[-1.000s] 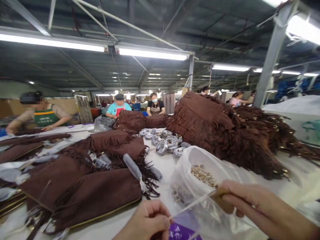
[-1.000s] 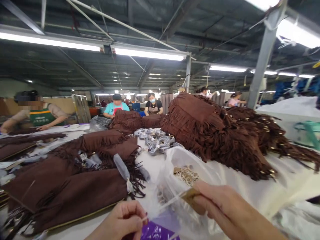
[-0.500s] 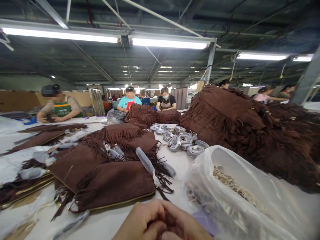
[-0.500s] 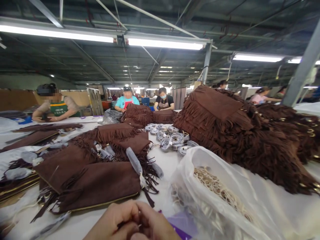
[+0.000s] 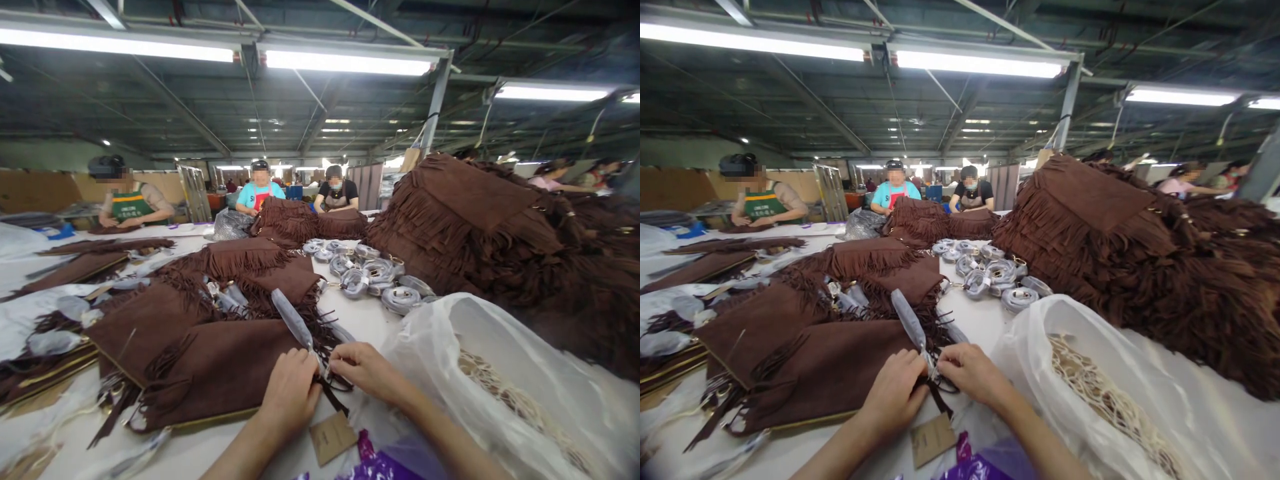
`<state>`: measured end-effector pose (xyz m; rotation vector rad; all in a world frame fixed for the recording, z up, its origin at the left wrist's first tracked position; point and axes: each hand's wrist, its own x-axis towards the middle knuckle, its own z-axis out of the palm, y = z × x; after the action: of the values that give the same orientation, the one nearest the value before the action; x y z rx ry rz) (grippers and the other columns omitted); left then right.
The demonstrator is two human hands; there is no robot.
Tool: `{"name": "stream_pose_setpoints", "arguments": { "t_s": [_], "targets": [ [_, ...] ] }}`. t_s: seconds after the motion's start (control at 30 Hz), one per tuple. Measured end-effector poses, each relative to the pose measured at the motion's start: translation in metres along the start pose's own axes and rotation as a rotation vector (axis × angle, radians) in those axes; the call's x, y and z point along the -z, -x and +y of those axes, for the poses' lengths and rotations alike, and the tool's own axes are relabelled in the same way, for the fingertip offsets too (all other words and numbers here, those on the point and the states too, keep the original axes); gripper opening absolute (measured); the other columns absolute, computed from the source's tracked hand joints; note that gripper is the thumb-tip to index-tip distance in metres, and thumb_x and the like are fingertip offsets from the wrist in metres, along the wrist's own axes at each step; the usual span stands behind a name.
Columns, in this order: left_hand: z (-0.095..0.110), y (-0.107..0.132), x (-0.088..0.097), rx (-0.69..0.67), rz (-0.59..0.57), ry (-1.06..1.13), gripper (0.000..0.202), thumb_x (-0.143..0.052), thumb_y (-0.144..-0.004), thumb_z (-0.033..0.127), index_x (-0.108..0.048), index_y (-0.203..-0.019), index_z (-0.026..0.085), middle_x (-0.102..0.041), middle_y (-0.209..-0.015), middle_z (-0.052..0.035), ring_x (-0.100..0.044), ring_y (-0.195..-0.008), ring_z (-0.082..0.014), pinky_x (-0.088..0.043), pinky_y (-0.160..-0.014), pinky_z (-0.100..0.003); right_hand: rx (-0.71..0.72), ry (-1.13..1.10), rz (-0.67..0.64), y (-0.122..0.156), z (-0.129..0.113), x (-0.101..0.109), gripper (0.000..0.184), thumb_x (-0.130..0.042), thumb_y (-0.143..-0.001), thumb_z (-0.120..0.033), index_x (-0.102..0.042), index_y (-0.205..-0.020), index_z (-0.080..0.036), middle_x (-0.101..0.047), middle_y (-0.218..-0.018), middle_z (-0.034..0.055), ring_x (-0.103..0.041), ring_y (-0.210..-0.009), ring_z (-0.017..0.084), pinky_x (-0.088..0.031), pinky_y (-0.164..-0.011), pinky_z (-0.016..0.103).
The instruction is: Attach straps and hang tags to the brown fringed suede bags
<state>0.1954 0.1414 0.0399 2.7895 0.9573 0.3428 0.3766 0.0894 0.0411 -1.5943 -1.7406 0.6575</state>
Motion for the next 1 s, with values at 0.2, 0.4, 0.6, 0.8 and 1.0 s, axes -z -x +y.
{"name": "stream_pose_setpoints", "arguments": {
  "t_s": [0.2, 0.4, 0.6, 0.8, 1.0],
  "targets": [
    [0.003, -0.003, -0.01, 0.018, 0.021, 0.034, 0.031, -0.044, -0.082, 0.009, -0.061, -0.106, 0.02, -0.059, -0.104, -0.0059, -0.051, -0.097, -0.0214, -0.041, -0.085, -0.031, -0.029, -0.175, 0.061, 0.009, 0.007, -0.012, 0.018, -0.052, -0.079, -0.022, -0.063, -0.066, -0.017, -0.054, -0.06, -0.0039, -0.048, -0.062, 0.013, -0.035, -0.059, 0.023],
    [0.003, -0.003, -0.007, 0.045, 0.015, -0.057, 0.04, -0.048, -0.081, 0.014, -0.059, -0.119, 0.018, -0.059, -0.11, -0.008, -0.051, -0.101, -0.0242, -0.041, -0.087, -0.036, -0.095, -0.225, 0.097, 0.008, 0.012, -0.018, 0.018, -0.055, -0.077, -0.024, -0.065, -0.064, -0.016, -0.055, -0.058, -0.002, -0.049, -0.059, 0.014, -0.035, -0.058, 0.025],
    [0.0, -0.007, -0.013, 0.084, 0.078, -0.047, 0.039, -0.042, -0.082, 0.008, -0.061, -0.116, 0.014, -0.061, -0.105, -0.0104, -0.053, -0.099, -0.0248, -0.043, -0.089, -0.036, -0.075, -0.32, 0.148, 0.006, 0.015, -0.019, 0.015, -0.055, -0.076, -0.026, -0.064, -0.069, -0.016, -0.057, -0.063, -0.0018, -0.051, -0.064, 0.014, -0.037, -0.06, 0.024],
    [-0.03, -0.015, -0.013, 0.067, 0.237, 0.427, 0.033, -0.041, -0.077, 0.009, -0.068, -0.095, 0.016, -0.064, -0.087, -0.0065, -0.061, -0.085, -0.0209, -0.047, -0.079, -0.03, -0.049, -0.383, 0.197, 0.001, 0.013, -0.033, 0.019, -0.058, -0.078, -0.03, -0.068, -0.07, -0.016, -0.057, -0.061, -0.0023, -0.049, -0.059, 0.013, -0.036, -0.056, 0.023],
    [-0.037, -0.015, -0.006, 0.098, 0.234, 0.644, 0.034, -0.044, -0.073, 0.013, -0.072, -0.092, 0.015, -0.067, -0.083, -0.006, -0.062, -0.082, -0.0213, -0.046, -0.079, -0.03, 0.099, -0.009, 0.382, -0.009, 0.001, -0.048, 0.018, -0.056, -0.079, -0.017, -0.07, -0.068, -0.019, -0.063, -0.062, -0.0008, -0.055, -0.059, 0.013, -0.034, -0.058, 0.024]
  ]
}}
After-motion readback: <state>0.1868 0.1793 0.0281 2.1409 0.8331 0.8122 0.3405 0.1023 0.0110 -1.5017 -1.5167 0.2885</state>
